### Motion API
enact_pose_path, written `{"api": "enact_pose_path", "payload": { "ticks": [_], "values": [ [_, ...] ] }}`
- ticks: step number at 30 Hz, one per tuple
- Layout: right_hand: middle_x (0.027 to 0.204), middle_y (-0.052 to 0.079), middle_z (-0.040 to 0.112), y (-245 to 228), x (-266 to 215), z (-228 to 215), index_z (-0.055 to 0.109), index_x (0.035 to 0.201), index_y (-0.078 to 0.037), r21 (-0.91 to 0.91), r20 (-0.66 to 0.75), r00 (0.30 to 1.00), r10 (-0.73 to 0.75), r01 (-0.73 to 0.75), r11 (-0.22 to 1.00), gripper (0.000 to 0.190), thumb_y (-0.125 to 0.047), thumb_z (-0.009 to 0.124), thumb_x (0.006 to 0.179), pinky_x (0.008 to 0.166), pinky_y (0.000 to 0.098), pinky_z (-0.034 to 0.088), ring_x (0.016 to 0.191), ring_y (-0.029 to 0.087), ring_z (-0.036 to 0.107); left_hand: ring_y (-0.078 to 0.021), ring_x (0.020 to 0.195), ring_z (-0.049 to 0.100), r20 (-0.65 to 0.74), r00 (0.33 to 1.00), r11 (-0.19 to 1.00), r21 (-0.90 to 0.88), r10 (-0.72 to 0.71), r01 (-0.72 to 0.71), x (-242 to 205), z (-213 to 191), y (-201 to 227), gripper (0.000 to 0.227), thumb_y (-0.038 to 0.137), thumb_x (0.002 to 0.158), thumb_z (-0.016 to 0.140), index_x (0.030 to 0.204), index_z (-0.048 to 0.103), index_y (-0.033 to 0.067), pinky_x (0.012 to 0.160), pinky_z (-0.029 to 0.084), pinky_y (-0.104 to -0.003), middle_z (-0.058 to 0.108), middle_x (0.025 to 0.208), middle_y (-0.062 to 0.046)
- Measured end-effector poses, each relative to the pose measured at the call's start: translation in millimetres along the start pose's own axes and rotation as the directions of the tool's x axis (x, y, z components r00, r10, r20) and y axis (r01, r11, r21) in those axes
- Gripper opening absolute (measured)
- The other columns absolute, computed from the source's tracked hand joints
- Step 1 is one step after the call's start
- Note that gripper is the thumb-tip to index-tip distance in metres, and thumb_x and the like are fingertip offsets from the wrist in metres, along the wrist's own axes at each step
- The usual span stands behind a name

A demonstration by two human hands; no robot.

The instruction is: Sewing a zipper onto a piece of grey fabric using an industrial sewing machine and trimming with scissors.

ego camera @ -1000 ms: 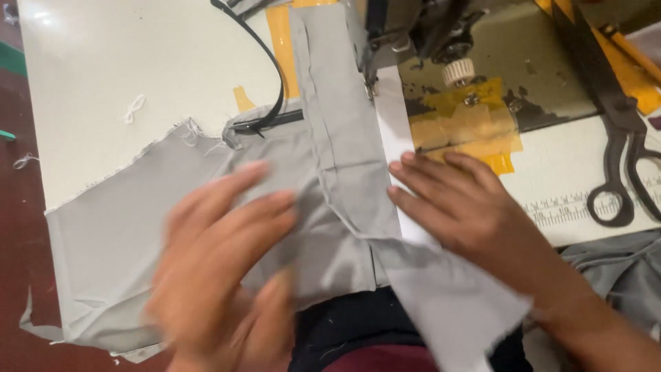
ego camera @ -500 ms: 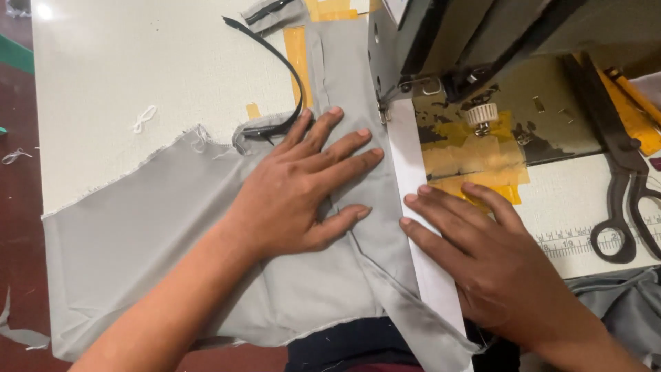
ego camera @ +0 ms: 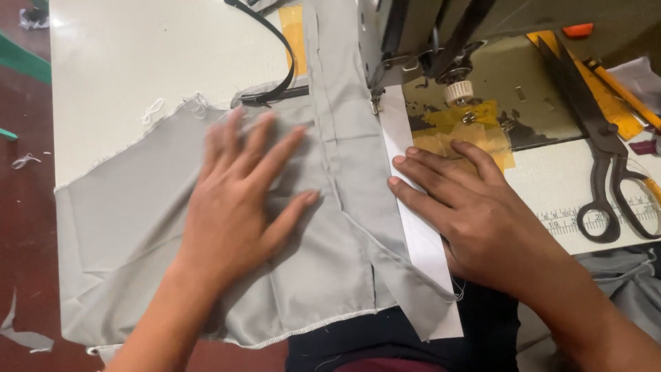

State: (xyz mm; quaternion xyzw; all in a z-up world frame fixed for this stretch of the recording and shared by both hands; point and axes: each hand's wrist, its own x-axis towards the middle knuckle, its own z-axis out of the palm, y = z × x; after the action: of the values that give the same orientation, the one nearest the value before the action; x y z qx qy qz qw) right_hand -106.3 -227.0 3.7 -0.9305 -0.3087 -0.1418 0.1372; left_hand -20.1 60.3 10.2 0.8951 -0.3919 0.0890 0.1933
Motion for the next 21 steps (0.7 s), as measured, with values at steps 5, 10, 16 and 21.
{"api": "enact_pose_path", "payload": {
  "ticks": [5, 10, 16, 21],
  "values": [
    [0.137, 0.012, 0.068, 21, 11, -8, 0.067, 0.133, -0.015, 0.138, 0.183, 0.981, 0.067, -0.093, 0.986, 0.064, -0.033, 0.079, 0.073, 0.12, 0.0637, 0.025, 0.132, 0.03, 0.057, -0.0453, 0.157, 0.035, -0.101, 0.992, 0.981, -0.188, -0.074, 0.054, -33, -11, 4, 0.055, 0.026, 0.101, 0.07, 0.15, 0.054, 0.0081, 0.13, 0.03, -0.062, 0.043, 0.162, -0.023],
    [0.11, 0.013, 0.07, 35, 65, -44, 0.067, 0.113, -0.014, 0.183, 0.446, 0.831, 0.332, -0.448, 0.875, 0.031, -0.04, 0.052, 0.102, 0.082, 0.048, 0.049, 0.1, 0.037, 0.064, -0.0308, 0.086, 0.072, -0.093, 0.959, 0.799, -0.535, 0.269, -0.275, -20, -16, 111, 0.025, 0.018, 0.105, 0.057, 0.103, 0.067, -0.0041, 0.075, 0.05, -0.04, 0.074, 0.101, -0.017],
    [0.103, 0.004, 0.072, 22, 79, -54, 0.068, 0.109, -0.019, 0.117, 0.505, 0.754, 0.421, -0.543, 0.832, 0.027, -0.04, 0.052, 0.103, 0.078, 0.0442, 0.05, 0.096, 0.029, 0.065, -0.0524, 0.143, 0.042, 0.05, 0.993, 0.994, -0.012, 0.107, -0.107, -24, 41, 113, 0.08, 0.064, 0.095, 0.056, 0.146, 0.054, 0.0028, 0.118, 0.027, -0.07, 0.051, 0.153, -0.017],
    [0.117, 0.005, 0.066, 23, 73, -51, 0.072, 0.114, -0.024, 0.155, 0.489, 0.763, 0.423, -0.554, 0.818, 0.027, -0.04, 0.053, 0.102, 0.081, 0.0428, 0.051, 0.104, 0.027, 0.064, -0.0502, 0.143, 0.043, 0.051, 0.992, 0.993, -0.039, 0.116, -0.114, -26, 37, 110, 0.078, 0.063, 0.096, 0.053, 0.148, 0.052, 0.0053, 0.119, 0.027, -0.069, 0.052, 0.154, -0.016]
  ]
}}
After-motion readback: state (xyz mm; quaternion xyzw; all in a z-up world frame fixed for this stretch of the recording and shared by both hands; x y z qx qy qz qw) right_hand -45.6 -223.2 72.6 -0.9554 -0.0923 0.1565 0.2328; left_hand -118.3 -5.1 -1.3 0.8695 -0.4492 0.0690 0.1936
